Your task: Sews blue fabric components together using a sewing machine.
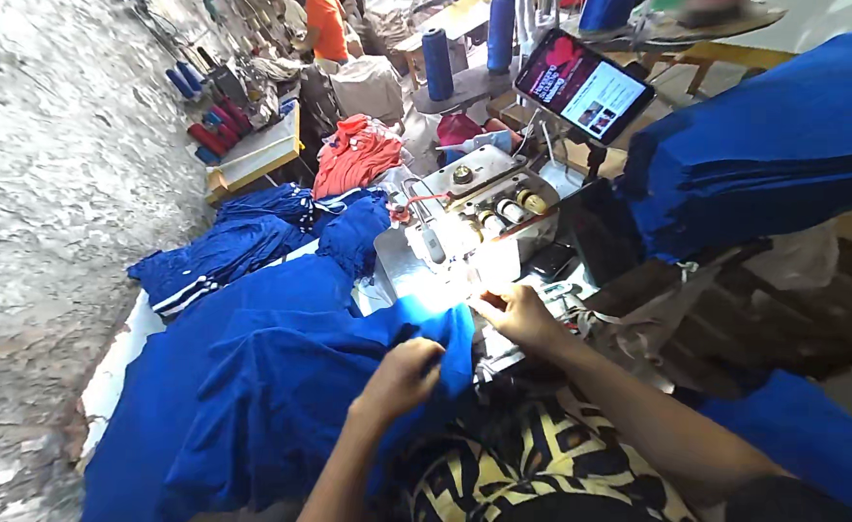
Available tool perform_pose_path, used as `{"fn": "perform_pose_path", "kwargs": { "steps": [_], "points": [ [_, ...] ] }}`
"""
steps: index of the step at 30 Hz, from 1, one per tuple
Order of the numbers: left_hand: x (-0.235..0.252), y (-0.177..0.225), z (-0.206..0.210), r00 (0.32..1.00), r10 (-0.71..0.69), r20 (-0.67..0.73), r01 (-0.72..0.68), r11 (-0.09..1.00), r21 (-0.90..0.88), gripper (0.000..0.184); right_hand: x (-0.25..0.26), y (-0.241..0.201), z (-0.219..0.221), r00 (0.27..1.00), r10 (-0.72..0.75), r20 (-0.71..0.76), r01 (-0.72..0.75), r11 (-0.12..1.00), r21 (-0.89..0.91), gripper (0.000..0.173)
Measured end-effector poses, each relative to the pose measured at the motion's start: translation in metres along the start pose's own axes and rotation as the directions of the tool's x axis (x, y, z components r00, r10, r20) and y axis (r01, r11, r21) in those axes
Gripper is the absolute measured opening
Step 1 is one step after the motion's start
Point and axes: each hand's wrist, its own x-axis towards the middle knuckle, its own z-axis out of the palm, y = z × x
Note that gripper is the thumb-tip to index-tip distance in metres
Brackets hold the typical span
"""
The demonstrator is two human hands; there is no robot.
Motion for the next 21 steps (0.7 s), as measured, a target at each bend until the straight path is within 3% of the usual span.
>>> {"fn": "perform_pose_path", "kwargs": {
  "steps": [2,5,8,11,14,16,18,21],
  "points": [
    [-0.008,-0.001,0.029,0.999,-0.022,-0.038,0.029,0.979,0.199,0.027,-0.008,0.007,-0.001,0.995,0.088,0.047,-0.094,0.985,0.144,0.020],
    [-0.015,-0.007,0.048,0.997,0.031,-0.068,-0.003,0.925,0.379,0.010,-0.016,0.009,0.007,0.983,0.121,0.138,-0.161,0.928,0.337,0.018],
    [-0.017,-0.009,0.045,0.994,0.105,-0.020,-0.095,0.949,0.300,0.007,-0.021,0.024,0.023,0.984,0.045,0.170,-0.115,0.894,0.434,0.024],
    [-0.009,0.003,0.027,0.990,0.035,0.134,-0.048,0.995,0.091,0.014,-0.027,0.038,0.034,0.993,0.026,0.119,-0.078,0.886,0.456,0.030],
    [0.014,0.014,0.005,0.987,0.161,0.007,-0.160,0.985,-0.069,0.014,-0.026,0.035,0.035,0.991,0.077,0.109,-0.121,0.856,0.502,0.027],
    [0.037,0.019,-0.011,0.961,0.191,-0.202,-0.212,0.973,-0.090,0.016,-0.023,0.025,0.034,0.964,0.222,0.146,-0.265,0.766,0.586,0.026],
    [0.060,0.010,-0.021,0.928,0.125,-0.352,-0.160,0.984,-0.074,0.013,-0.018,0.013,0.034,0.895,0.404,0.191,-0.419,0.610,0.673,0.025],
    [0.079,-0.018,-0.022,0.933,-0.100,-0.346,0.045,0.985,-0.165,0.014,-0.016,0.009,0.035,0.837,0.478,0.267,-0.473,0.386,0.792,0.031]
  ]
}}
